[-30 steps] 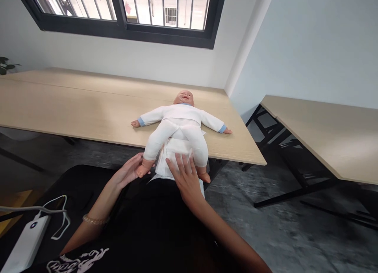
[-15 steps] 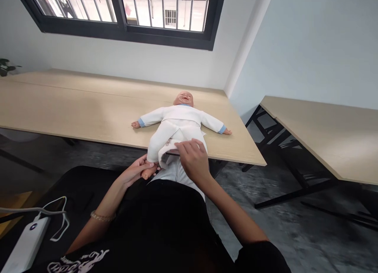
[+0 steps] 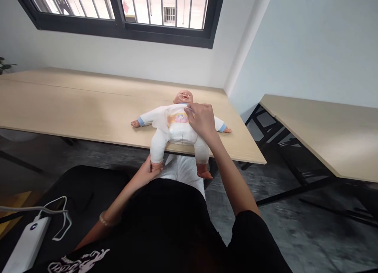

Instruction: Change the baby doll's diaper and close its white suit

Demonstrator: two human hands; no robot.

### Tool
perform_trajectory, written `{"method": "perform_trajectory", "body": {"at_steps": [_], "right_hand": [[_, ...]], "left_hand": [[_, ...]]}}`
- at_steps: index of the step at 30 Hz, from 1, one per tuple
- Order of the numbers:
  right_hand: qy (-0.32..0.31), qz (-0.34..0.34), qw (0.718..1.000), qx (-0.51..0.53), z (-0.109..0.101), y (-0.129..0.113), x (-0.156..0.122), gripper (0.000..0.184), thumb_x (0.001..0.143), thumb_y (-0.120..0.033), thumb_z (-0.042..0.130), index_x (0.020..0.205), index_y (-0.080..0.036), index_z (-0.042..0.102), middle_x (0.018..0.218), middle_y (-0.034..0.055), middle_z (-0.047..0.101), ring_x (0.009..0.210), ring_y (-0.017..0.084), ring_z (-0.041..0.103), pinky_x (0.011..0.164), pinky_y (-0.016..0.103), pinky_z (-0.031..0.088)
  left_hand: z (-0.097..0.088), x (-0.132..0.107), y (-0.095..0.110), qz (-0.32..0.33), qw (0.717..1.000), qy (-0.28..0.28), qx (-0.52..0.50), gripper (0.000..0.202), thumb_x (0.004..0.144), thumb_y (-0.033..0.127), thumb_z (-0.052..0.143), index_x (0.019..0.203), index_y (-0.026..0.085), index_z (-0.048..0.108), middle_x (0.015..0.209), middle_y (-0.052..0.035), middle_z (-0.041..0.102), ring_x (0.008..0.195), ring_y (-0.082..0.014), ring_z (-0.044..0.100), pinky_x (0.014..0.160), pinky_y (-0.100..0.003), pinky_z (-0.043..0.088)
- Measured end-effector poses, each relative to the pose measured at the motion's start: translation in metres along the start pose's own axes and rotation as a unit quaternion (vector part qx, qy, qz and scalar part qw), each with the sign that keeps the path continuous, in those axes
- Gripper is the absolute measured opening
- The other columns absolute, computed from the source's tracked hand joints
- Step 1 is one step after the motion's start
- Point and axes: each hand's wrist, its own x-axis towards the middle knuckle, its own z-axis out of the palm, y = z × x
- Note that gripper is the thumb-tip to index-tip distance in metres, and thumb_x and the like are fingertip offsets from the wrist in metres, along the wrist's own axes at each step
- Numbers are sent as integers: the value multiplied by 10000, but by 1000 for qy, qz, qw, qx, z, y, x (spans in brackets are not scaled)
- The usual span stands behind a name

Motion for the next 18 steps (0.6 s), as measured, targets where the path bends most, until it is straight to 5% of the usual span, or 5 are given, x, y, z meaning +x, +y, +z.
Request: {"method": "perform_trajectory", "body": {"at_steps": [4, 11, 15, 18], "right_hand": [[-54, 46, 997, 18, 18, 18, 9, 219, 925, -319, 554, 889, -169, 710, 924, 112, 749, 908, 304, 676, 921, 418, 473], [-87, 105, 977, 163, 32, 39, 9, 168, 658, -190, 556, 748, -172, 697, 828, 45, 735, 882, 277, 666, 879, 379, 513], [-91, 124, 962, 227, 31, 36, 11, 142, 687, -249, 592, 711, -165, 703, 815, 58, 732, 880, 279, 676, 894, 398, 527], [-86, 92, 957, 261, 30, 28, 14, 176, 753, -330, 640, 754, -174, 722, 880, 66, 744, 931, 276, 679, 906, 394, 537]], "left_hand": [[13, -4, -10, 1, 998, 12, 56, 429, 733, 222, 805, 1061, 209, 530, 746, 31, 590, 734, -213, 586, 780, -305, 421], [20, -15, -5, 1, 997, 19, 74, 491, 787, 371, 806, 1147, 196, 521, 958, -71, 671, 954, -310, 661, 899, -365, 453], [21, -23, 4, 122, 976, 146, 110, 692, 829, 412, 796, 1382, 149, 473, 1455, -235, 507, 1424, -390, 459, 1214, -478, 319], [20, -13, 29, 238, 932, 173, 213, 588, 908, 411, 715, 1400, 152, 522, 1523, -236, 457, 1508, -393, 345, 1286, -515, 204]]}}
